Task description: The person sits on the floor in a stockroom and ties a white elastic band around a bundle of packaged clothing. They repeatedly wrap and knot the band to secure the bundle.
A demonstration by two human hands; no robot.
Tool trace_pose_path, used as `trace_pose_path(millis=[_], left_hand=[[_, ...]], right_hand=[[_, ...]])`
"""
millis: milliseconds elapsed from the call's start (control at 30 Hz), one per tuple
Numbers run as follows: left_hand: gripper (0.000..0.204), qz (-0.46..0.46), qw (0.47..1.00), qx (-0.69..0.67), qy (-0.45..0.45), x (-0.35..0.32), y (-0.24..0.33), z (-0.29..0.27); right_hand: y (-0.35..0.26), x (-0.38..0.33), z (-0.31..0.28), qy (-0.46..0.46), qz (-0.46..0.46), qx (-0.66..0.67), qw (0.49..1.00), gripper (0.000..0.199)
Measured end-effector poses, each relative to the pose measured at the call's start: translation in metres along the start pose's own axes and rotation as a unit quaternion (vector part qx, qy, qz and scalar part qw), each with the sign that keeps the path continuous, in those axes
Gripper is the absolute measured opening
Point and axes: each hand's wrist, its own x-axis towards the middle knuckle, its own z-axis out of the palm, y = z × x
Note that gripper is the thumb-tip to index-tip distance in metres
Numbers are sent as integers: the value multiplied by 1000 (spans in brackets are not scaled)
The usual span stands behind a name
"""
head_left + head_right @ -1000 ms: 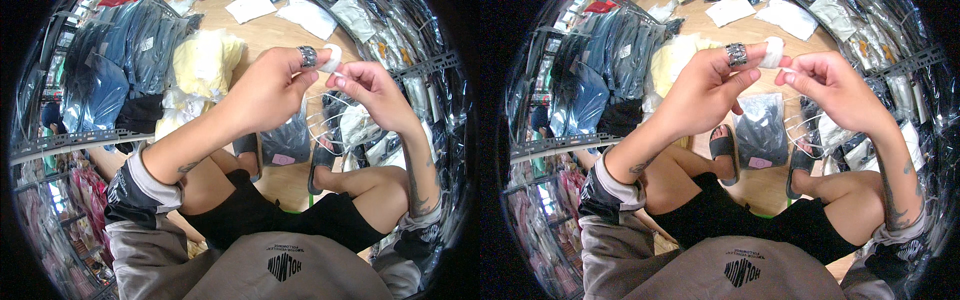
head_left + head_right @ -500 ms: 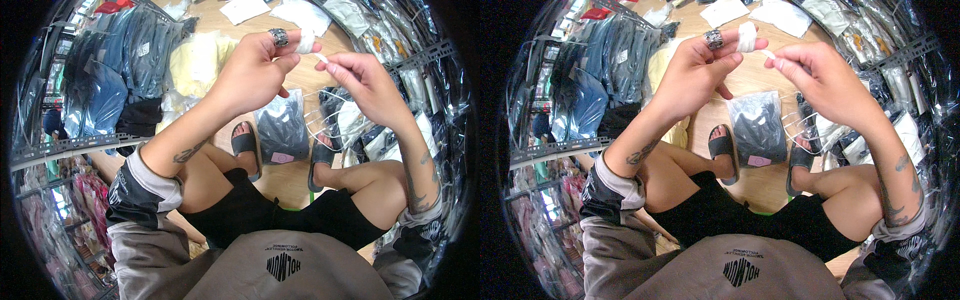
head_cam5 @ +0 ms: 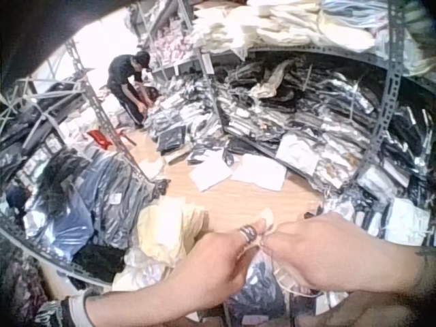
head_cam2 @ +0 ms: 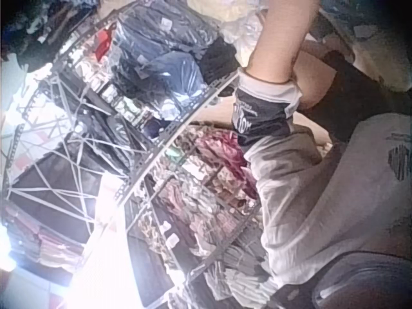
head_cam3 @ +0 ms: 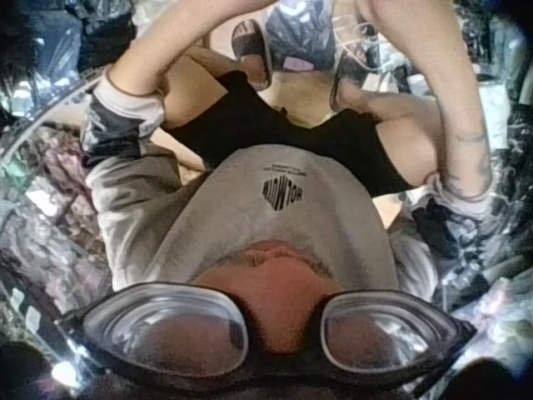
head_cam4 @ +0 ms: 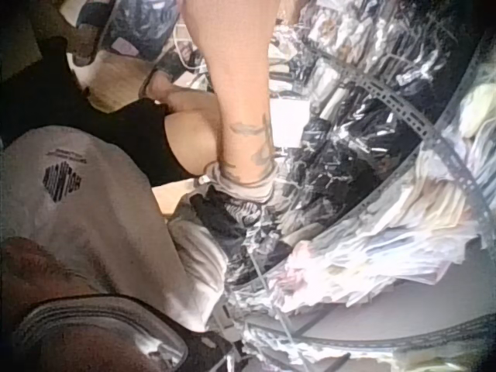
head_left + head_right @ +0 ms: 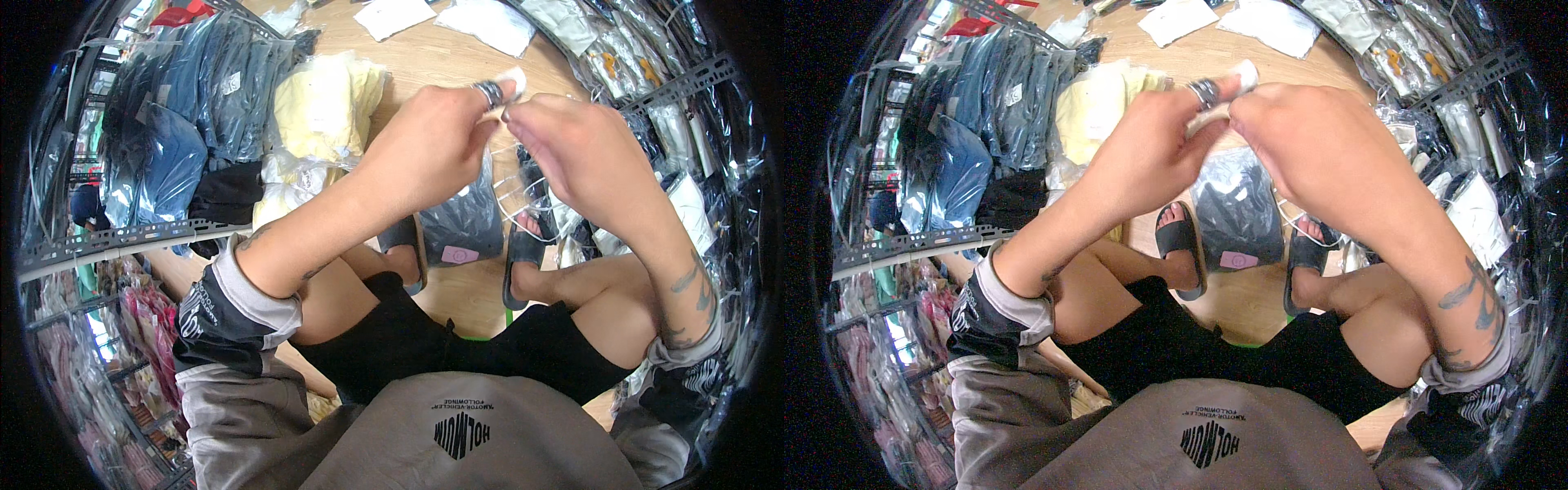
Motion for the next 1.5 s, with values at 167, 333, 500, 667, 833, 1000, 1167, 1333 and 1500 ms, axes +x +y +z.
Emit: trace_pose_path(millis=[167, 333, 500, 667, 833, 1000, 1167, 1333, 1500], left_hand=[[16, 63, 996, -38, -55, -5, -9, 9], [19, 16, 976, -169, -133, -2, 3, 8], [23, -81, 926, -333, -160, -4, 5, -4], [24, -71, 863, -479, -143, -5, 9, -14], [24, -94, 829, -507, -215, -4, 18, -37], [25, -122, 835, -519, -139, -7, 21, -31], [26, -164, 848, -502, -28, -10, 17, -14], [21, -156, 846, -507, 56, -12, 21, -9], [18, -131, 837, -527, 68, -9, 27, -14]], right_hand=[[1, 4, -22, -36, -81, 46, 995, 14], [35, -3, 4, 52, 67, 401, 912, 14], [33, -4, 6, -74, 167, 518, 836, 23], [27, -7, 13, -96, 199, 628, 746, 29], [10, -6, 13, -100, 178, 687, 698, 32], [2, 1, 16, -74, 206, 676, 704, 32], [-18, 5, 27, -13, 283, 754, 593, 28], [-41, 10, 41, 113, 278, 734, 609, 23], [-44, 9, 43, 173, 218, 665, 693, 22]])
